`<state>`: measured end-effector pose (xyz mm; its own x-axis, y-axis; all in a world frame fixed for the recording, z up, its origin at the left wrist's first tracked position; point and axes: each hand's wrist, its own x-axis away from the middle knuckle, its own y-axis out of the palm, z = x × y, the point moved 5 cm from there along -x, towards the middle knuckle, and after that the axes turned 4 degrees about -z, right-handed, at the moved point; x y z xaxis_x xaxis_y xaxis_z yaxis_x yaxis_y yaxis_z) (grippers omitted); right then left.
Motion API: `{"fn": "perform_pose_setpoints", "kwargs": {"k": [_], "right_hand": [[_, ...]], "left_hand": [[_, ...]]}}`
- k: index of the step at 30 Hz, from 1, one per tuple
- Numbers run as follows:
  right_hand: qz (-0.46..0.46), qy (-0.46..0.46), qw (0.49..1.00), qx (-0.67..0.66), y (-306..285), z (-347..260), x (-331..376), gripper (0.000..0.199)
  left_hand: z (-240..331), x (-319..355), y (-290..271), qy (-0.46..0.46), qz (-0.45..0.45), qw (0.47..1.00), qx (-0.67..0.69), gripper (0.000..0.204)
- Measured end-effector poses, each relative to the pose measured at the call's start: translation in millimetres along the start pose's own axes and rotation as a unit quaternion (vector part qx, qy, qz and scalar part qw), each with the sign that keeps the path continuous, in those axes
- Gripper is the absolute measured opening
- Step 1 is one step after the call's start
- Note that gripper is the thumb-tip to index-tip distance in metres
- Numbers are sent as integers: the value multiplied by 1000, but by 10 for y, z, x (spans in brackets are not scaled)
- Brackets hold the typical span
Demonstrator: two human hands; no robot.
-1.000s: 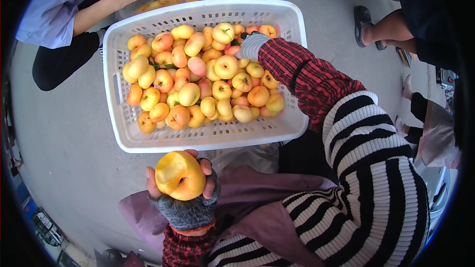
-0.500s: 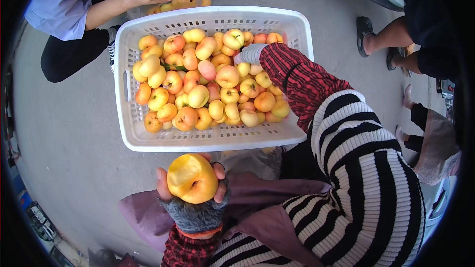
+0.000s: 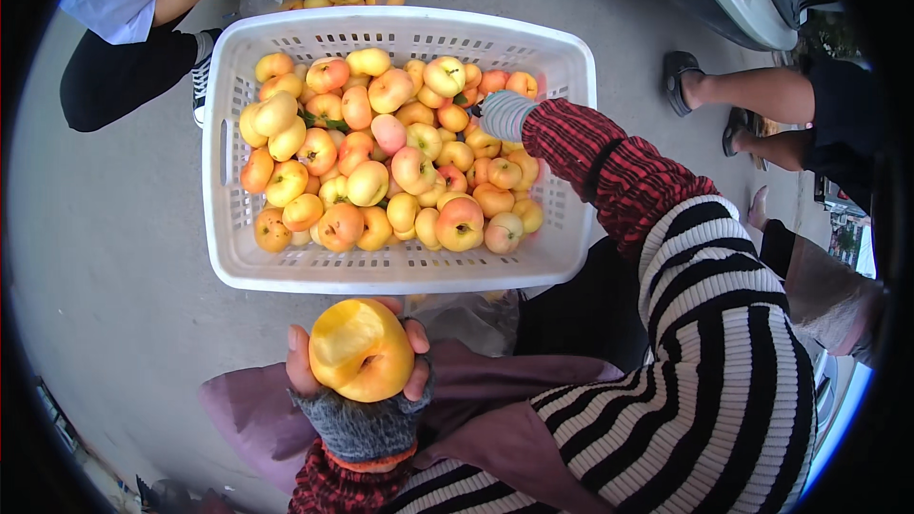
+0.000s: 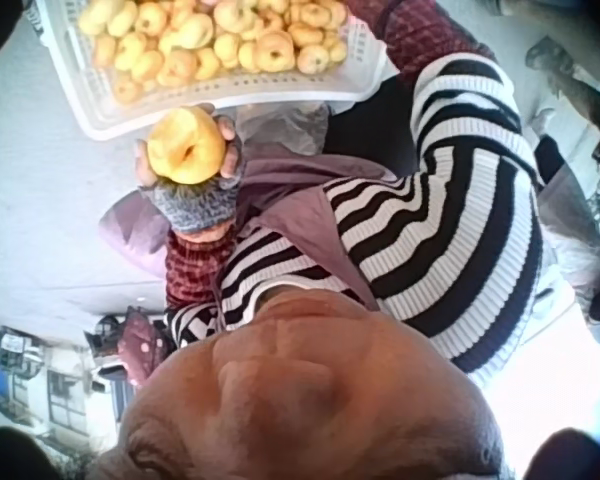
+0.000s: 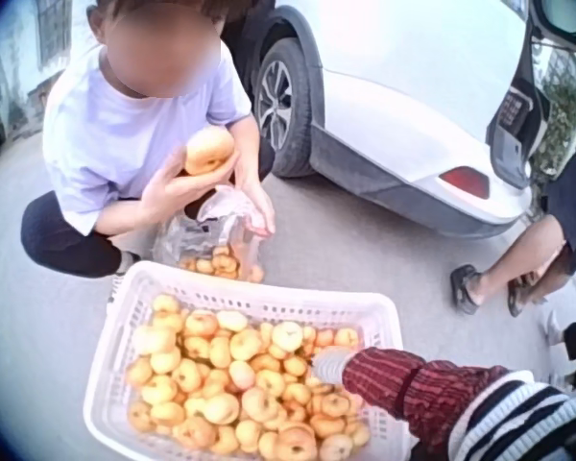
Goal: Sort and bag small yellow fruits from a basket into plastic bags.
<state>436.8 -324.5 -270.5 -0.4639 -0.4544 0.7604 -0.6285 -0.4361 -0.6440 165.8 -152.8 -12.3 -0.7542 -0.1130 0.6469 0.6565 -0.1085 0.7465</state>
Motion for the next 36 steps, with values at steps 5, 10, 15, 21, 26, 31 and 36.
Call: {"fn": "perform_pose_setpoints", "kwargs": {"k": [5,10,15,21,26,31,36], "right_hand": [[-16,21,999,44,-21,-338,52,35],[-106,15,991,76,-55,-488,157,39],[-107,6,991,77,-153,-441,270,44],[-173,137,964,-150,-813,-622,755,37],[-63,60,965,-247,-558,-268,416,41],[-29,23,999,25,66,-43,-255,29],[9,83,996,-32,293,82,-446,33]], "left_hand": [[17,53,-43,-30,-48,998,11,87],[74,120,-95,-36,-13,999,14,89],[31,62,-29,-66,-35,996,-38,89],[122,126,-23,-34,-33,999,-19,78],[21,26,39,-32,-50,998,-22,77],[21,45,-5,-46,-36,998,-35,80],[20,35,-47,-52,3,998,-39,85]]}}
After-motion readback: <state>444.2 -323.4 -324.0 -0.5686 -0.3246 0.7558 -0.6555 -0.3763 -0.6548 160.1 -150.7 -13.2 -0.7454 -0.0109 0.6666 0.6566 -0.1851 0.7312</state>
